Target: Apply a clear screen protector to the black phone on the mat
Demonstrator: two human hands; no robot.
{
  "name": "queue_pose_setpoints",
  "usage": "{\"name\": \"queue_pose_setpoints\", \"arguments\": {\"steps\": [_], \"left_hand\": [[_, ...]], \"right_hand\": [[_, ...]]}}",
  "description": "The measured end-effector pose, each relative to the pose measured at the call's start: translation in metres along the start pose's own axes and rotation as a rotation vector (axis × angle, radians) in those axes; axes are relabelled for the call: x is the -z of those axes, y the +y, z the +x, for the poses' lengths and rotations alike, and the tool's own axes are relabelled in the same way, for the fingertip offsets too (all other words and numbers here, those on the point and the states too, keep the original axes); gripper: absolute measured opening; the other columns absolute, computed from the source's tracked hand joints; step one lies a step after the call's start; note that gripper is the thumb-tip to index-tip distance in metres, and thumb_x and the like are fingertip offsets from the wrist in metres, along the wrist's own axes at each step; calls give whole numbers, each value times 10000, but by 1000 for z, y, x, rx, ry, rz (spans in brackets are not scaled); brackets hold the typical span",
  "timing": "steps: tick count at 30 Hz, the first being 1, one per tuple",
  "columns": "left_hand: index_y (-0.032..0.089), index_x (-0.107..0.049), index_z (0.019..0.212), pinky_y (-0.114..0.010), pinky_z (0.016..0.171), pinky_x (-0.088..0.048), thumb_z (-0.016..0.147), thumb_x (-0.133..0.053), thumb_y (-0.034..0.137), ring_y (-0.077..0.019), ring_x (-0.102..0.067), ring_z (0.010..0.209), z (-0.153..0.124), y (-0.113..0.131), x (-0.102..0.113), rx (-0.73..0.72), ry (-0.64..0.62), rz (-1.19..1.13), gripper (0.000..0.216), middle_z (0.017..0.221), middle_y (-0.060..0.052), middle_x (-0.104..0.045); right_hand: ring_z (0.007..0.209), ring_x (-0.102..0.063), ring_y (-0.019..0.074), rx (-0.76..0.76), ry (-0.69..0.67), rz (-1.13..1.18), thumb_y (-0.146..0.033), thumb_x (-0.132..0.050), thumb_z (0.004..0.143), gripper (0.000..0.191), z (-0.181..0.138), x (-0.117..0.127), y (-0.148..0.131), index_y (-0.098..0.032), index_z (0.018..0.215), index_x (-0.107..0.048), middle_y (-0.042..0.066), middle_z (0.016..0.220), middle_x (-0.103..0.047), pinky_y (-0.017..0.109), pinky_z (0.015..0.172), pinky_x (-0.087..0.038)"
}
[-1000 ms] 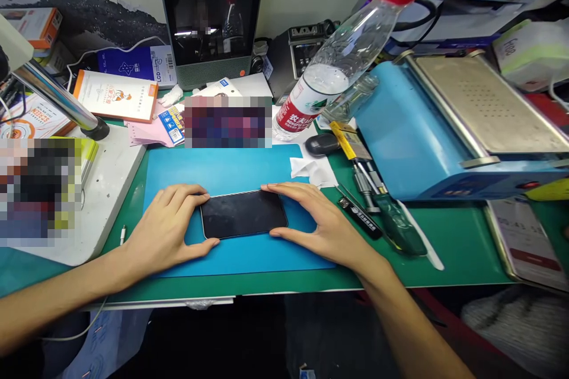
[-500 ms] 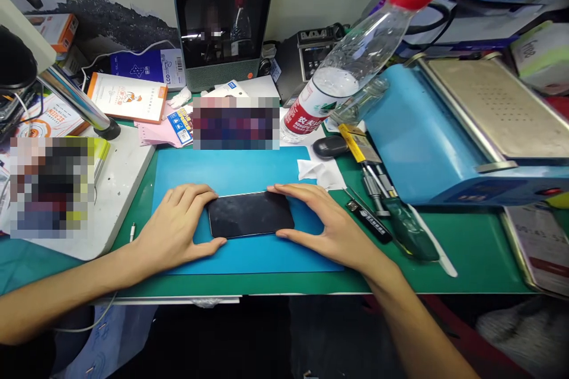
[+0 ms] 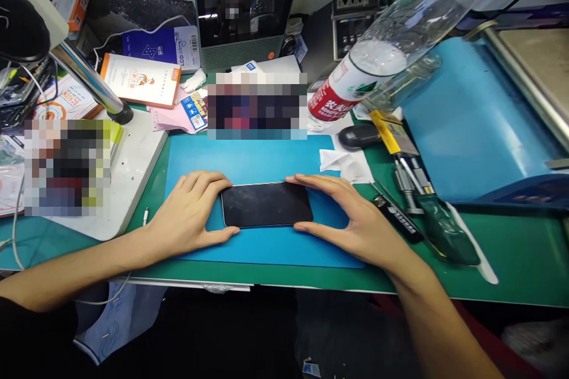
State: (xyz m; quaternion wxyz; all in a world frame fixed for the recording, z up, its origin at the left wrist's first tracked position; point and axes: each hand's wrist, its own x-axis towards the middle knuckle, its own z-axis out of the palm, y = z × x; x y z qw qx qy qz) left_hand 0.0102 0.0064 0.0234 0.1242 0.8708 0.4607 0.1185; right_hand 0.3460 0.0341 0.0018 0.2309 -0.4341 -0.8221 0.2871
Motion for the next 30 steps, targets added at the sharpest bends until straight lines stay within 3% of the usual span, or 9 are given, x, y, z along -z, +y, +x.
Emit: {"name": "queue_pose_setpoints", "arguments": {"steps": [8, 21, 30], "left_hand": [[169, -521, 1456, -538, 1075, -481, 983, -697, 601, -377, -590, 1309, 0, 1, 2, 6, -4, -23, 664, 1447, -176, -627], [188, -517, 1437, -521, 1075, -475, 1002, -697, 585, -363, -594, 1325, -2, -2, 0, -13, 11, -24, 616, 1453, -162, -625], [197, -509, 1449, -524, 1059, -476, 1017, -665, 576, -370, -592, 1307, -1, -2, -1, -35, 35, 2, 595, 1436, -164, -630]], "right_hand": [[1435, -597, 352, -11, -15, 5, -550, -734, 987, 633, -1, 1, 0, -412, 1561, -506, 25, 1538, -649, 612, 1227, -490], [1452, -586, 337, -32, -21, -10, -597, -722, 983, 630, 0, 2, 1, -413, 1549, -518, 23, 1548, -643, 560, 1196, -536], [1467, -566, 341, -30, -40, -7, -529, -747, 984, 664, 1, 4, -1, -418, 1582, -483, 33, 1569, -621, 613, 1238, -485]]}}
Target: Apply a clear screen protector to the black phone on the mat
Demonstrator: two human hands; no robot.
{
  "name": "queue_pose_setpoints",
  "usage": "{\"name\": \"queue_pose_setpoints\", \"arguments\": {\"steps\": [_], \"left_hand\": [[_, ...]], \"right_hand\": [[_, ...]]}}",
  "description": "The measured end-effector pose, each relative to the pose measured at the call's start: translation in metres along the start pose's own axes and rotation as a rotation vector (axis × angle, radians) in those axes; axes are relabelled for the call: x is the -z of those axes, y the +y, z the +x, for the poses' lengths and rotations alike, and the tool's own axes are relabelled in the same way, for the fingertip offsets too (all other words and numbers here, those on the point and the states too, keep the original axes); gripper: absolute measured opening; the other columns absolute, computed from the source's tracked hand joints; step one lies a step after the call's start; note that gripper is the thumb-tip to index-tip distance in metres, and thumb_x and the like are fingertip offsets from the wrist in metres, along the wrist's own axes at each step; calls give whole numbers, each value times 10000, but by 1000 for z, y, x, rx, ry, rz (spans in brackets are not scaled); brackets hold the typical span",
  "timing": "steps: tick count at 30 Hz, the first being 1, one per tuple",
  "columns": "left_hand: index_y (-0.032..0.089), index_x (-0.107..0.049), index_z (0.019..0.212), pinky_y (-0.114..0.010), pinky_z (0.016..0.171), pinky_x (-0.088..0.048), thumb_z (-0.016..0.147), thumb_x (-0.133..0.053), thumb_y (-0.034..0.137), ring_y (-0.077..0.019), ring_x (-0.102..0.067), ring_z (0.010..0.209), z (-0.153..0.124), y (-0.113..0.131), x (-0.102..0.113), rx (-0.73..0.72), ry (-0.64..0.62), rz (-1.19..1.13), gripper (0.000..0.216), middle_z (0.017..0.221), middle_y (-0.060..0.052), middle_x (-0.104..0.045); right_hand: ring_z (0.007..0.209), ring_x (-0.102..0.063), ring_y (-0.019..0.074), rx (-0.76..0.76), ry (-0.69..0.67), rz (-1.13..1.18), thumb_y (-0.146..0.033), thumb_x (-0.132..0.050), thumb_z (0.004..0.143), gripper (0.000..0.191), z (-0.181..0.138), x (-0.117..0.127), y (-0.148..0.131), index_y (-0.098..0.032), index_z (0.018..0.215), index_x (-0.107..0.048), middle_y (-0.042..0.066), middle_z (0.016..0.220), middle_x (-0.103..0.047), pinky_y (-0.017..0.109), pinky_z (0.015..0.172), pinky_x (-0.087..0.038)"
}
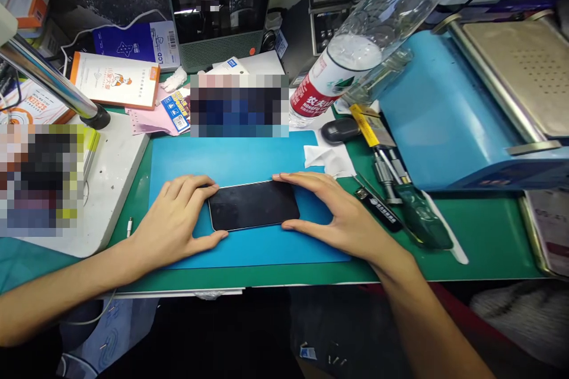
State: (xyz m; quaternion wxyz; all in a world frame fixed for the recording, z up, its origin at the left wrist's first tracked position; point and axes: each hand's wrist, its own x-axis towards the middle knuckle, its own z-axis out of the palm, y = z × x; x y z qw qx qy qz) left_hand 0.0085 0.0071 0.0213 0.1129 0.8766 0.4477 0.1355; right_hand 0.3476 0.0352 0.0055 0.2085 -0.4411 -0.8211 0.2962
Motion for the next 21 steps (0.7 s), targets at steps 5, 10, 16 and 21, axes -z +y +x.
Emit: {"name": "queue_pose_setpoints", "arguments": {"steps": [5, 10, 16, 21], "left_hand": [[199, -510, 1453, -534, 1063, -471, 1013, -670, 573, -375, -598, 1295, 0, 0, 0, -4, 10, 8, 600, 1423, -166, -638], [176, -500, 1446, -533, 1055, -474, 1020, -663, 566, -378, -597, 1297, 1, 0, 2, -15, 5, 26, 600, 1424, -179, -632], [180, -510, 1444, -538, 1041, -481, 1016, -667, 562, -385, -604, 1289, 2, 1, 3, -11, 6, 28, 594, 1423, -179, -637], [180, -495, 1462, -551, 1061, -475, 1020, -662, 561, -391, -593, 1307, 2, 0, 2, -10, 0, 38, 607, 1438, -185, -629]], "right_hand": [[1439, -590, 336, 28, 13, -10, -524, -734, 993, 659, 1, 0, -1, -416, 1592, -482, 38, 1545, -640, 593, 1234, -493], [1438, -589, 317, 71, 33, -35, -481, -751, 993, 689, 1, -1, -1, -433, 1610, -448, 22, 1549, -640, 584, 1246, -478], [1441, -593, 321, 72, 29, -37, -481, -736, 1001, 694, 1, -1, -1, -430, 1627, -440, 21, 1552, -643, 580, 1258, -472], [1458, -579, 325, 66, 16, -43, -486, -725, 1009, 704, 1, 0, -1, -435, 1640, -418, 18, 1573, -625, 585, 1272, -452]]}}
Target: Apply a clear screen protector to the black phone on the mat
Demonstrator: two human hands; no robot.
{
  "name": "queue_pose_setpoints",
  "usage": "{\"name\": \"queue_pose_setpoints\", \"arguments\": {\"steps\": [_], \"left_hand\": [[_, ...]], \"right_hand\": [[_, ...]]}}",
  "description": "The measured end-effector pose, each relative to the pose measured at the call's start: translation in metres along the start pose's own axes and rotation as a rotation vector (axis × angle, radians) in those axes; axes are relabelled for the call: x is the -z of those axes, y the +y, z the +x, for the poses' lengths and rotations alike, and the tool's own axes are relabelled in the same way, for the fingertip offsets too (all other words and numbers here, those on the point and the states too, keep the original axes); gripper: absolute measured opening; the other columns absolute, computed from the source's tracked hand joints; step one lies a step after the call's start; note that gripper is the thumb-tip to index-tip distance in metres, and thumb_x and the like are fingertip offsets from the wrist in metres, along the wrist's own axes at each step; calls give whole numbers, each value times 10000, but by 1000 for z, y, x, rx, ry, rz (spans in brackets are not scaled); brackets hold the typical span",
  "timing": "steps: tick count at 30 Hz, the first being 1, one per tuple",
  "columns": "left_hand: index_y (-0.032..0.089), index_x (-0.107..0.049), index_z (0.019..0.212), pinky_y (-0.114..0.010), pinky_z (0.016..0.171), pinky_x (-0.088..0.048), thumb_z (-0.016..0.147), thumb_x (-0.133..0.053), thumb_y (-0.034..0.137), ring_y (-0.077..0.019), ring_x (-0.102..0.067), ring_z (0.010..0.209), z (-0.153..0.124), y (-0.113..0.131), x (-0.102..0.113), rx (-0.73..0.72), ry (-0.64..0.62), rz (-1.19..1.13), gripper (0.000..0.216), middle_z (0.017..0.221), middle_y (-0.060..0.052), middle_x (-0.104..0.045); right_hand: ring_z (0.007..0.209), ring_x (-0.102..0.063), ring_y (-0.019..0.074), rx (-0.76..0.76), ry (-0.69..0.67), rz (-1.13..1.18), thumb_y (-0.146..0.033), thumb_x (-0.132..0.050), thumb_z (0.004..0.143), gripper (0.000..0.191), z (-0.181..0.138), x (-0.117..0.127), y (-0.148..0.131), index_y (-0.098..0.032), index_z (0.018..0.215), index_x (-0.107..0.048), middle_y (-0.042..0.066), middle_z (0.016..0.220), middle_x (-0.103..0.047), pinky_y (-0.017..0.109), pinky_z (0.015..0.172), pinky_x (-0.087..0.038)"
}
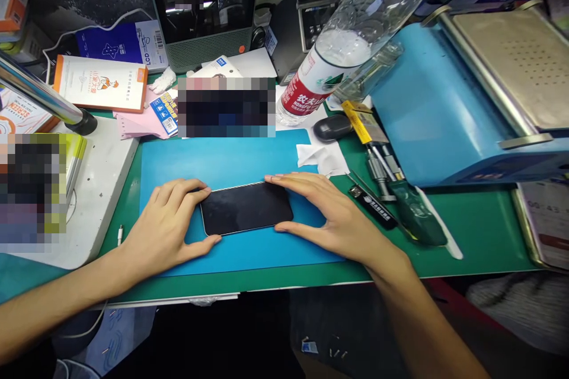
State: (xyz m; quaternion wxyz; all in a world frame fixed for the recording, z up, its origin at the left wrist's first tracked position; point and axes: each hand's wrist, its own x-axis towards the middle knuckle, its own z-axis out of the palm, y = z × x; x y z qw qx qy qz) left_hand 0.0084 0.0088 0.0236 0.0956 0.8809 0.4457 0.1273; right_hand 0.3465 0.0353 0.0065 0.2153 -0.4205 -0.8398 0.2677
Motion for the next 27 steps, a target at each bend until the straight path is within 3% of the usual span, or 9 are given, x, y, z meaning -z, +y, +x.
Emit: {"name": "queue_pose_setpoints", "arguments": {"steps": [15, 27], "left_hand": [[178, -459, 1441, -541, 1066, -459, 1023, -650, 554, -381, -577, 1312, 2, 0, 1, -9, -18, -1, 594, 1432, -184, -609], [152, -483, 1428, -511, 1052, -464, 993, -705, 521, -367, -576, 1301, 0, 0, -1, -22, -7, -43, 612, 1420, -176, -619]], "right_hand": [[1501, -539, 305, -70, -38, 55, -496, -722, 1008, 684, -2, 3, 1, -429, 1625, -433, -2, 1612, -590, 553, 1288, -445], [1552, -479, 321, -161, -89, 83, -572, -692, 1010, 692, -3, 3, 2, -491, 1629, -393, -36, 1660, -538, 604, 1265, -460]]}}
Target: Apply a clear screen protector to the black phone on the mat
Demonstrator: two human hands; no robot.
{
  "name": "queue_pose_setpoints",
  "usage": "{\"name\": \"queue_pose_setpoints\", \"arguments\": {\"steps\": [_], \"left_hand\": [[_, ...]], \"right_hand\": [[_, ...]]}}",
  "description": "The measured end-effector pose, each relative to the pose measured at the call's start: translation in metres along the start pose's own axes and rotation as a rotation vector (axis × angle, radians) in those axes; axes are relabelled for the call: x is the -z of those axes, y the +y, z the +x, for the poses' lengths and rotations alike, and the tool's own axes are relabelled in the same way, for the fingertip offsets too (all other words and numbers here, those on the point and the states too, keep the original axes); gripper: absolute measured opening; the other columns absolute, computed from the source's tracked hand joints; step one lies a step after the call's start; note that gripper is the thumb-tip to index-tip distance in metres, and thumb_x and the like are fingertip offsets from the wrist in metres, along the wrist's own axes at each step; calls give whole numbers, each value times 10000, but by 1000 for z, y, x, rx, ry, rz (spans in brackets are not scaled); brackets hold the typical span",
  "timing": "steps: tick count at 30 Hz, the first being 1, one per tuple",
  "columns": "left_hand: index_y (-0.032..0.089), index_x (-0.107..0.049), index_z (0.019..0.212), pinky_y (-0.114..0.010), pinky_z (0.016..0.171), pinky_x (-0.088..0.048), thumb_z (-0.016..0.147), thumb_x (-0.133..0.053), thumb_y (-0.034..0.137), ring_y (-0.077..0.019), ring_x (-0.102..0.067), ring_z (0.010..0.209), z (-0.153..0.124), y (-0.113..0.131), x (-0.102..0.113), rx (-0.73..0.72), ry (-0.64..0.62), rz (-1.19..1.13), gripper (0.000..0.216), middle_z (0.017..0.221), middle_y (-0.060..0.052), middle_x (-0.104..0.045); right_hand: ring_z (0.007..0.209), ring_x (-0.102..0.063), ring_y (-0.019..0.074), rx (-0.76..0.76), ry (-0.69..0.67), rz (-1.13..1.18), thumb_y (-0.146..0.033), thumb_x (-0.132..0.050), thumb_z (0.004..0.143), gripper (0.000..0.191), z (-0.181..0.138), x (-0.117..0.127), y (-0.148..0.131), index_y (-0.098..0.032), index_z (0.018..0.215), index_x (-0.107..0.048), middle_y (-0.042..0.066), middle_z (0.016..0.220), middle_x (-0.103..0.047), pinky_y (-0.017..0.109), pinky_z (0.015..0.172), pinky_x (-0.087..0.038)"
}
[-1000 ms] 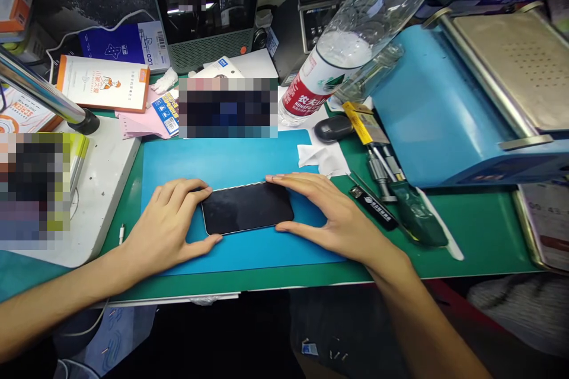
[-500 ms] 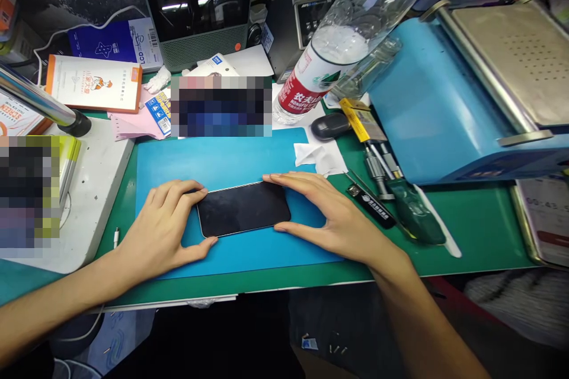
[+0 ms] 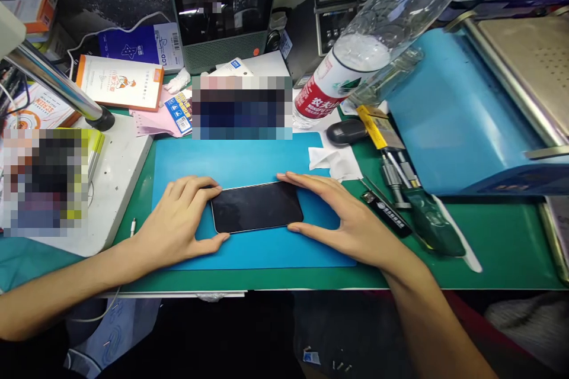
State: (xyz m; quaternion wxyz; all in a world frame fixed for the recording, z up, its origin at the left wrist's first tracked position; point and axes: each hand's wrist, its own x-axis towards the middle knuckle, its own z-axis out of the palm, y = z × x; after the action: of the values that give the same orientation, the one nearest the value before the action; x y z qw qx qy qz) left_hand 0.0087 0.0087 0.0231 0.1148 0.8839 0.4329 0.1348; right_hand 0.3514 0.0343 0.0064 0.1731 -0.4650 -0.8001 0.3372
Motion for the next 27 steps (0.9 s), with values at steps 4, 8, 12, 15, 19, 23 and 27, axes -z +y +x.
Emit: {"name": "queue_pose_setpoints", "arguments": {"steps": [4, 8, 12, 15, 19, 23, 27], "left_hand": [[138, -497, 1424, -526, 1069, -471, 971, -734, 518, -373, -576, 1312, -1, 0, 0, 17, -9, -15, 637, 1426, -181, -618], [158, -501, 1446, -543, 1083, -485, 963, -745, 530, -377, -576, 1318, -2, 0, 0, 43, -14, -45, 657, 1441, -176, -616], [151, -513, 1426, -545, 1083, -500, 948, -770, 514, -374, -584, 1308, -2, -2, 0, 37, -3, -54, 653, 1430, -178, -622], [156, -518, 1400, -549, 1086, -507, 930, -789, 499, -370, -589, 1298, -1, -3, 1, 30, 8, -58, 642, 1420, -175, -625], [173, -525, 1380, -554, 1104, -508, 908, -806, 470, -367, -587, 1306, 1, -4, 2, 41, 4, -83, 624, 1419, -165, -621], [180, -510, 1407, -577, 1109, -508, 908, -811, 476, -376, -582, 1322, -1, -2, 1, 66, 6, -77, 653, 1440, -165, -615], [189, -410, 1502, -557, 1077, -537, 997, -730, 457, -362, -607, 1320, -6, 1, 0, -3, 83, -23, 656, 1432, -178, -627]], "right_hand": [[1555, -475, 321, -8, -12, 23, -569, -694, 1007, 689, 0, 1, 0, -483, 1625, -401, -32, 1652, -546, 602, 1272, -450], [1557, -472, 305, -5, -10, 36, -559, -692, 1011, 673, 1, 1, -2, -502, 1616, -403, -44, 1650, -547, 606, 1291, -420], [1531, -503, 311, -12, -7, 63, -582, -692, 1002, 628, 3, -1, -3, -480, 1579, -467, -28, 1636, -562, 604, 1277, -433], [1524, -507, 324, -7, 3, 89, -592, -694, 995, 614, 4, -2, -2, -460, 1562, -498, -11, 1620, -577, 621, 1283, -410], [1529, -490, 334, -6, 5, 107, -592, -691, 995, 623, 4, -4, -2, -454, 1570, -498, -7, 1626, -569, 623, 1294, -381], [1542, -474, 335, 1, 6, 103, -565, -670, 1011, 619, 6, -6, -7, -413, 1587, -503, 14, 1634, -562, 599, 1307, -368], [1574, -446, 315, 5, 8, 90, -561, -610, 1047, 624, 4, -10, -12, -402, 1631, -458, 14, 1671, -525, 581, 1322, -367]]}}
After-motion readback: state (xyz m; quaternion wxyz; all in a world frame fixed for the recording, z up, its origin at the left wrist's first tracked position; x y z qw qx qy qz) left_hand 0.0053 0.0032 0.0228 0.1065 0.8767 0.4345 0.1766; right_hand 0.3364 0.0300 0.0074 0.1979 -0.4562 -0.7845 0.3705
